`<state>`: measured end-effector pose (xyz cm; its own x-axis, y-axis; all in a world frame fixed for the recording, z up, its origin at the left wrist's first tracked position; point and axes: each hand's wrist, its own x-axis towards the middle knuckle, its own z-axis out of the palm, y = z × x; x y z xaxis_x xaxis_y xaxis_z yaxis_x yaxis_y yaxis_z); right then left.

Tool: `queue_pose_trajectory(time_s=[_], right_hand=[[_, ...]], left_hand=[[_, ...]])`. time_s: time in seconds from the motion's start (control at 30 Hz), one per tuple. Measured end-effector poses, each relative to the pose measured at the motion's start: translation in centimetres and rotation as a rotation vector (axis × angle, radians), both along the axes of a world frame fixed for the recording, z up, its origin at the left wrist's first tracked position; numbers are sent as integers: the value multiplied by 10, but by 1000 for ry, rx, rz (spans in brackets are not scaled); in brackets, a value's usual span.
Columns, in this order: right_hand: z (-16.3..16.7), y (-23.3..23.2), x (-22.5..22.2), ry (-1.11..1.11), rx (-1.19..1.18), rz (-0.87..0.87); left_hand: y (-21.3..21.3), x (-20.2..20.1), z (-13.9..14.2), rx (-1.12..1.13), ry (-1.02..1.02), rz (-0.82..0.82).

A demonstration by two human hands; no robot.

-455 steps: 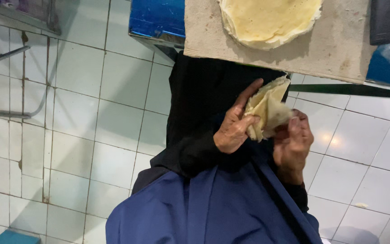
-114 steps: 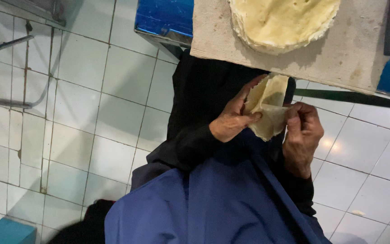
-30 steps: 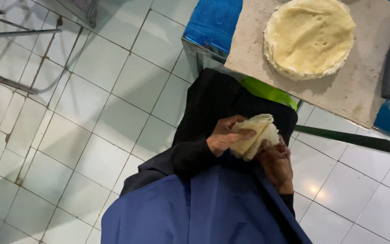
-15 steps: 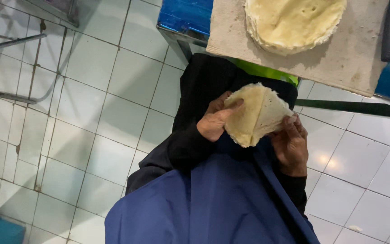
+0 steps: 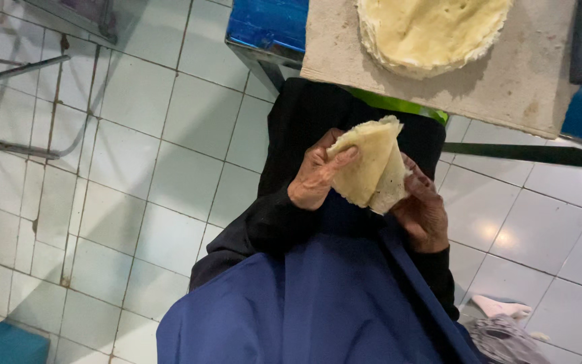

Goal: The person sits on a stool in front of a low table holding a stack of thin round pastry wrappers. They peel a single thin wrapper off the stack, stretch and separate it with both hands over their lap, and place it onto a growing pile on a board on the table, repeating this cycle throughout the clip.

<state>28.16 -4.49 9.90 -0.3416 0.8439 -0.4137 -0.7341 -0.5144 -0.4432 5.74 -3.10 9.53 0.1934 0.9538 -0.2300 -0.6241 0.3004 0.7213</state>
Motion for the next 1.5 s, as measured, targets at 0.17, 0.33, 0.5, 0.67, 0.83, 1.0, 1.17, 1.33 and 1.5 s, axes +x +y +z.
queue_pose_trajectory(time_s=[0.17, 0.33, 0.5, 0.67, 0.83, 1.0, 1.17, 1.33, 1.5], right_hand=[[-5, -4, -8, -39, -2, -45], [-17, -4, -6, 151, -54, 64], [-27, -4, 1, 64, 39, -65], [-15, 0, 2, 39, 12, -112], [8, 2, 0, -11, 38, -192], [11, 3, 11, 7, 54, -225], [-2, 3, 20, -14, 56, -274], [3, 2, 38, -110, 110, -392], [53, 5, 56, -296, 271, -291]], left_hand=[[-1, -2, 1, 10, 51, 29], [0, 0, 5, 121, 124, -4], [-4, -2, 10, 157, 140, 19], [-4, 5, 14, 29, -125, 17], [-4, 1, 20, -58, -325, 42], [-4, -1, 33, -76, -402, 84], [-6, -8, 38, -97, -418, 84], [-3, -28, 32, -85, -332, 35], [2, -62, 35, -144, -248, 13]])
